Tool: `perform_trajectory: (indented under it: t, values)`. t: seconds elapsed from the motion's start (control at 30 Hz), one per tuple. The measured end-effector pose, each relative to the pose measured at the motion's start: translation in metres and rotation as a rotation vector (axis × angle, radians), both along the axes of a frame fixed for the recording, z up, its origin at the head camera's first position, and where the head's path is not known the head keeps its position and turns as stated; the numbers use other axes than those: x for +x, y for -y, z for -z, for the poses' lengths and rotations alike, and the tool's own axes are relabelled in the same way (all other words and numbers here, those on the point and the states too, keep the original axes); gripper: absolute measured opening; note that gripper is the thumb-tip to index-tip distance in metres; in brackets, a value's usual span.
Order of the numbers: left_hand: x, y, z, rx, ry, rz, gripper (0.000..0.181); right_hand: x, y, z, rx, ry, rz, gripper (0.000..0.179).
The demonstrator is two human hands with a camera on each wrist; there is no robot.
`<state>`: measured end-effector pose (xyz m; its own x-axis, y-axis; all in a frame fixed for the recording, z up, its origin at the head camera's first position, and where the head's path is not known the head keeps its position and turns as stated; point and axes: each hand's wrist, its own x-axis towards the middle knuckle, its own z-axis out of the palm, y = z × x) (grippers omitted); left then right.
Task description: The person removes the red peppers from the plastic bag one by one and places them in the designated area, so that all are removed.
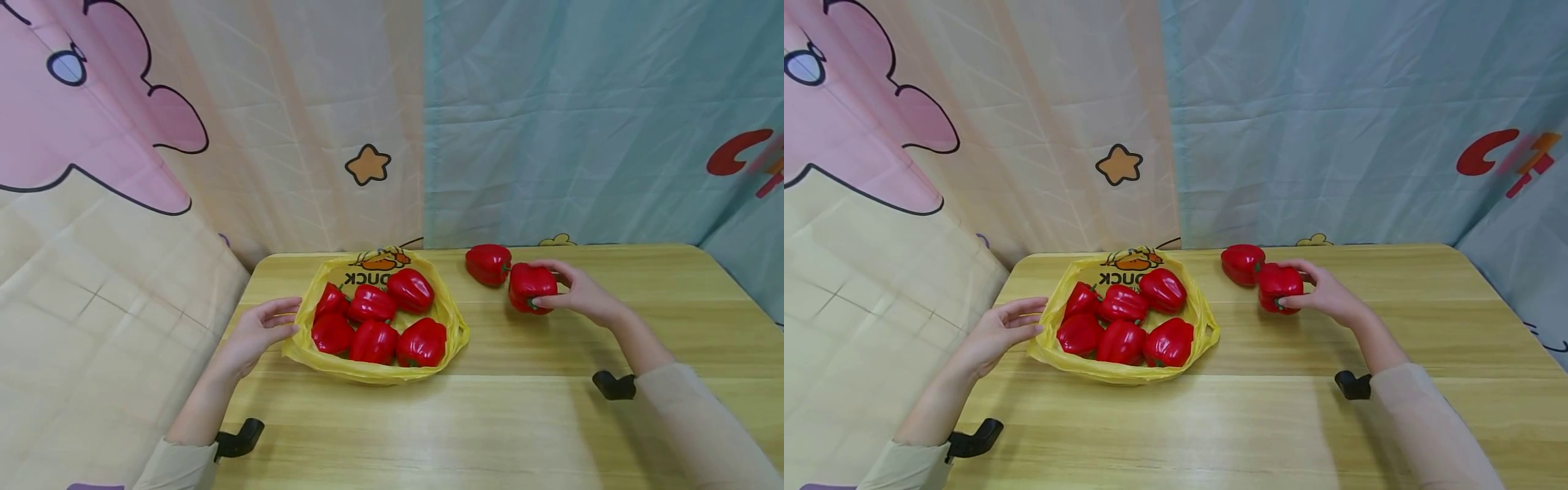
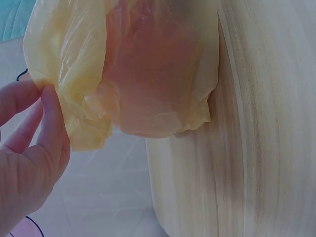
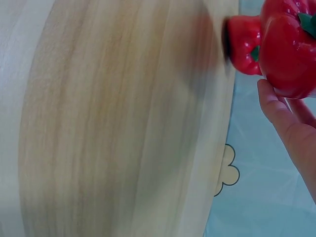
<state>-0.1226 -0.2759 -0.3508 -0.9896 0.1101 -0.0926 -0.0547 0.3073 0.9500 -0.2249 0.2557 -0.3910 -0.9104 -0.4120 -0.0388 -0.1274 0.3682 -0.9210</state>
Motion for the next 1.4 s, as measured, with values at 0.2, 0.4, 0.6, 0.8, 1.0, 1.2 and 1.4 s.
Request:
perform_trajectory:
  t: [0.2, 0.4, 0.6, 0.8, 1.0, 1.2, 1.4]
  values:
    - [0.0, 0.0, 0.001, 0.002, 0.0, 0.002, 0.051, -0.001, -0.003, 0.007, 0.02, -0.01, 0.028, 0.063]
    - [0.0, 0.001, 0.001, 0.007, 0.0, 0.002, 0.051, -0.003, -0.006, 0.011, 0.021, -0.003, 0.055, 0.063]
    - [0.0, 0.001, 0.001, 0.001, 0.001, -0.004, 0.052, -0.003, -0.008, 0.013, 0.029, -0.006, 0.069, 0.064]
    - [0.0, 0.001, 0.001, 0.001, -0.002, -0.005, 0.052, -0.007, -0.009, 0.018, 0.029, 0.003, 0.081, 0.065]
    - [0.001, 0.0, -0.002, 0.001, -0.014, -0.004, 0.051, -0.011, -0.009, 0.021, 0.055, 0.001, 0.096, 0.068]
    - [0.0, 0.0, 0.0, -0.001, -0.011, -0.005, 0.051, -0.015, -0.009, 0.023, 0.049, 0.017, 0.12, 0.071]
    - [0.0, 0.001, 0.001, -0.01, -0.018, -0.004, 0.052, -0.019, -0.009, 0.025, 0.045, 0.013, 0.142, 0.072]
